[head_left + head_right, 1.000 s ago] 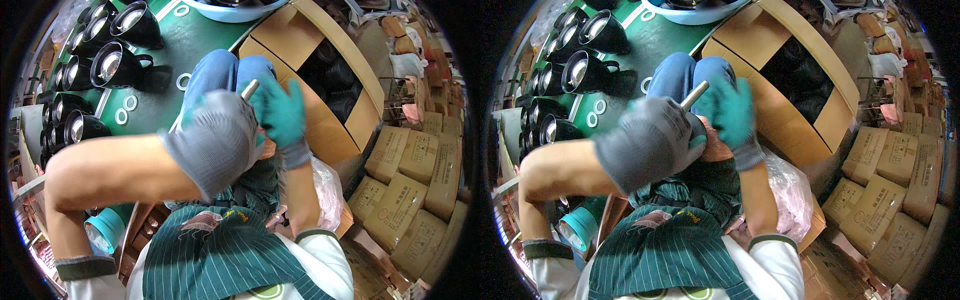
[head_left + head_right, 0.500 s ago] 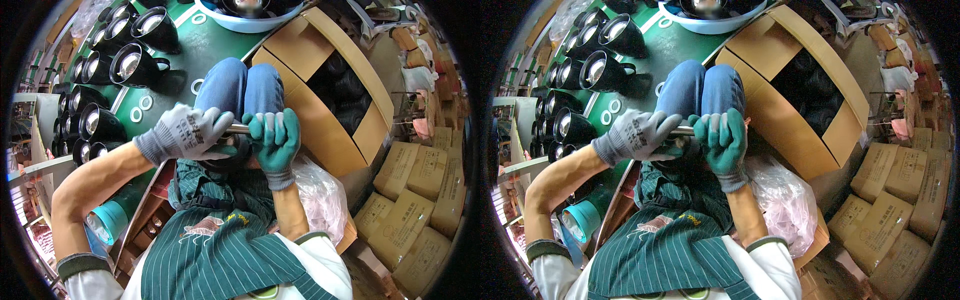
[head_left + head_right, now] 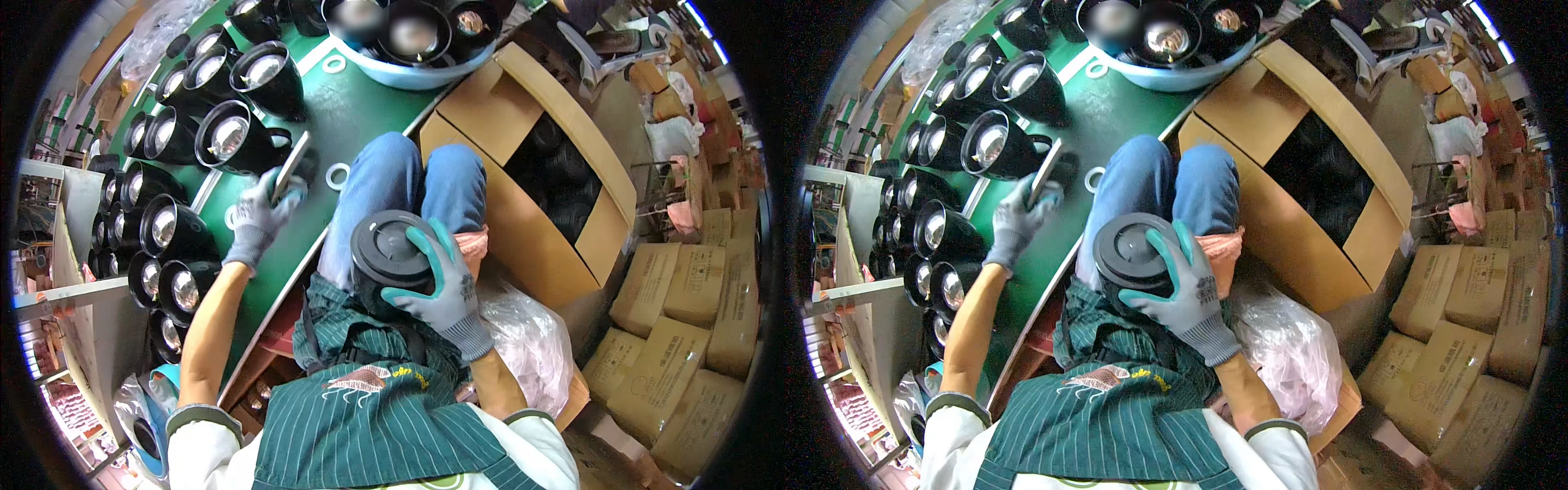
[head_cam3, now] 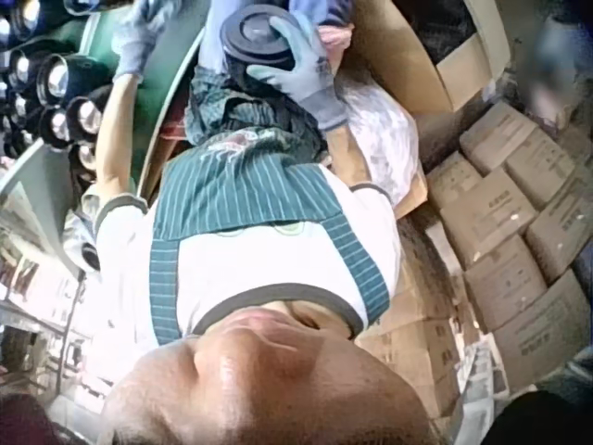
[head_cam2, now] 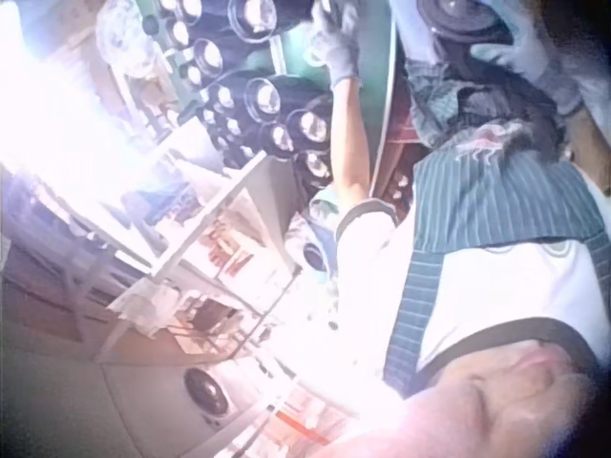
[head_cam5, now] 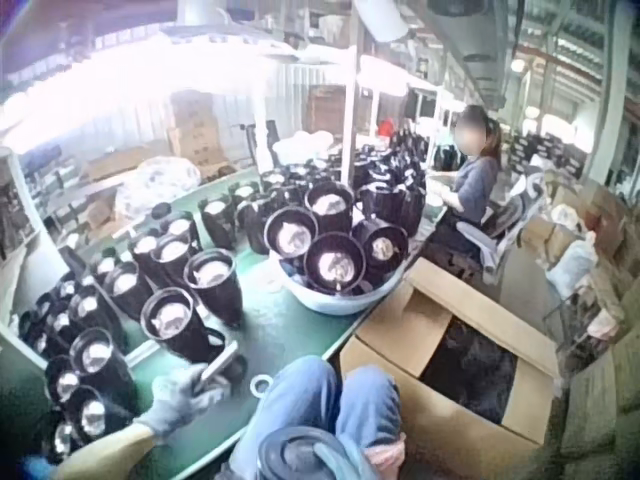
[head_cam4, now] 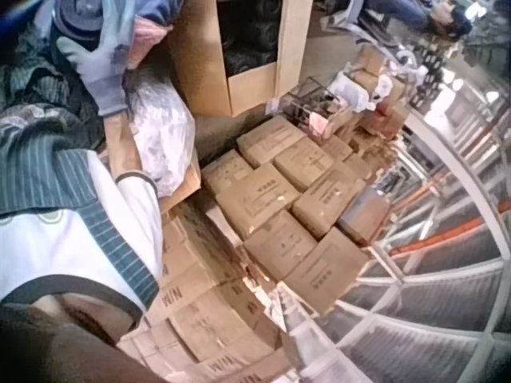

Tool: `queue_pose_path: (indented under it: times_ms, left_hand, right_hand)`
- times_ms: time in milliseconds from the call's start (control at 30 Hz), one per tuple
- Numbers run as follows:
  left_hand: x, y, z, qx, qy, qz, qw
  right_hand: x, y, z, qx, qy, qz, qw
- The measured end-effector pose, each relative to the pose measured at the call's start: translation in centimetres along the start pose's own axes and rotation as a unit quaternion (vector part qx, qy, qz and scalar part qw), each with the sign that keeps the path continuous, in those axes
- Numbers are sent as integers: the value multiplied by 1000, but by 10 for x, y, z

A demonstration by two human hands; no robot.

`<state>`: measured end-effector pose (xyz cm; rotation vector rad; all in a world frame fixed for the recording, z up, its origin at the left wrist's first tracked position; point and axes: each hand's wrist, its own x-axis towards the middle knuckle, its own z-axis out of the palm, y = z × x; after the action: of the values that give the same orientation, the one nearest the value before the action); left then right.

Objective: The person assembles black kettles by inserting a metal rod into the base and screwing on a black lid. The person handles the kettles one at a time, places the finished units into a cardboard box, and repeats the process.

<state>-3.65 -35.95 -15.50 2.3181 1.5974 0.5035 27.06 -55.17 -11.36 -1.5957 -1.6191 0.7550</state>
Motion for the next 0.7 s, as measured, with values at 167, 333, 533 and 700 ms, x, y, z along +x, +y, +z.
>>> queue_pose_path:
  times_ms: [167,333,533,700]
  left_hand:
    - [-42,-92,63,170,19,-20,985]
    - [-34,8,-8,12,125,121,985]
    - [-10,76,-64,-393,-8,41,918]
    - [45,64,-112,-148,126,227,954]
  right_hand:
    - [9,-23,-25,61,78,-73,992]
    - [42,-7,-44,384,224,94,891]
    - [127,9,0,657,67,175,730]
    - [205,10,28,674,-8,114,730]
